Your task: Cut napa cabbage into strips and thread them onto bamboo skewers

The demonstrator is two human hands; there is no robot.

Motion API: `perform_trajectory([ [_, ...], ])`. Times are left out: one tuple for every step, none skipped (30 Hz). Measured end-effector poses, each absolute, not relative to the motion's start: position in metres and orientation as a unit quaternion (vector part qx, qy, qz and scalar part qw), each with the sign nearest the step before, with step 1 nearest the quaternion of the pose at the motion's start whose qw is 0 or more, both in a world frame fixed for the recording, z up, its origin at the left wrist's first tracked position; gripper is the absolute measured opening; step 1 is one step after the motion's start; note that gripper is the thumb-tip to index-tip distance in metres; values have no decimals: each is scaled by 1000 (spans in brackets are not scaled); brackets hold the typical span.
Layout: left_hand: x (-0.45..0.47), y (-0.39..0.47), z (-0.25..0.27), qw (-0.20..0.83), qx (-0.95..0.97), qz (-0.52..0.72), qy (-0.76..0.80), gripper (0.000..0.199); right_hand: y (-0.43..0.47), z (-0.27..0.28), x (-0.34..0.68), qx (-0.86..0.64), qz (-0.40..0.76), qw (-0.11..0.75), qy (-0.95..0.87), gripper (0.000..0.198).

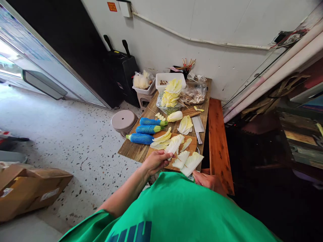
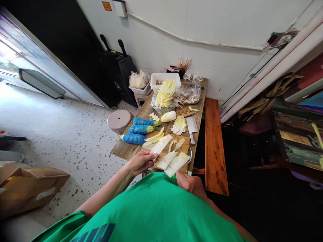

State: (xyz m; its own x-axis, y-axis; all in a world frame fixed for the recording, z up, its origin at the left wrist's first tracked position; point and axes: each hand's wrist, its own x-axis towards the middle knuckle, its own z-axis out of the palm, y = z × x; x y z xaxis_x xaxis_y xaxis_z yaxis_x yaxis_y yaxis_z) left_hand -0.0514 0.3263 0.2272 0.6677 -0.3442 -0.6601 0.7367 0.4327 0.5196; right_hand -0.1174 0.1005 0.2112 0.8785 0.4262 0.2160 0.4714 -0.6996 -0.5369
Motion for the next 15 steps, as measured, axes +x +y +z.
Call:
perform_trajectory([
  [-51, 325, 228, 813, 415, -331, 240, 7, 101, 210, -117, -921, -41, 301, -243, 31],
  [-51, 325, 229, 814, 412, -329, 244, 6, 101, 209, -117, -921, -47, 300, -242, 31],
  [-51, 324, 229, 815, 409, -328, 246, 6, 101, 209, -117, -921, -54, 300, -242, 31],
  [-50, 324, 230, 816, 408, -327, 247, 6, 101, 208, -116, -920, -62, 300, -243, 32],
  [-50, 324, 231, 816, 408, -327, 247, 6, 102, 208, -116, -920, -68, 300, -244, 32],
  [-50, 324, 231, 816, 408, -327, 247, 6, 102, 207, -116, -919, -74, 298, -246, 33],
  [-50, 324, 231, 815, 411, -328, 246, 7, 102, 206, -115, -919, -79, 297, -247, 33],
  [-50, 323, 231, 813, 415, -329, 243, 8, 103, 204, -115, -919, -81, 295, -248, 33],
  [-51, 322, 231, 810, 420, -330, 241, 10, 103, 203, -114, -920, -82, 294, -247, 33],
  [-52, 320, 231, 807, 426, -332, 240, 11, 104, 201, -113, -920, -82, 293, -246, 32],
  [-53, 318, 230, 802, 434, -332, 241, 14, 105, 200, -113, -920, -85, 290, -250, 32],
  [-53, 315, 230, 798, 442, -329, 244, 16, 105, 198, -112, -920, -88, 285, -256, 32],
  [-54, 313, 230, 797, 448, -321, 247, 17, 105, 197, -110, -919, -91, 278, -263, 33],
  [-55, 312, 230, 798, 453, -310, 249, 19, 106, 196, -109, -919, -95, 271, -269, 33],
  [-55, 310, 230, 802, 458, -294, 247, 22, 105, 196, -108, -920, -98, 263, -273, 32],
])
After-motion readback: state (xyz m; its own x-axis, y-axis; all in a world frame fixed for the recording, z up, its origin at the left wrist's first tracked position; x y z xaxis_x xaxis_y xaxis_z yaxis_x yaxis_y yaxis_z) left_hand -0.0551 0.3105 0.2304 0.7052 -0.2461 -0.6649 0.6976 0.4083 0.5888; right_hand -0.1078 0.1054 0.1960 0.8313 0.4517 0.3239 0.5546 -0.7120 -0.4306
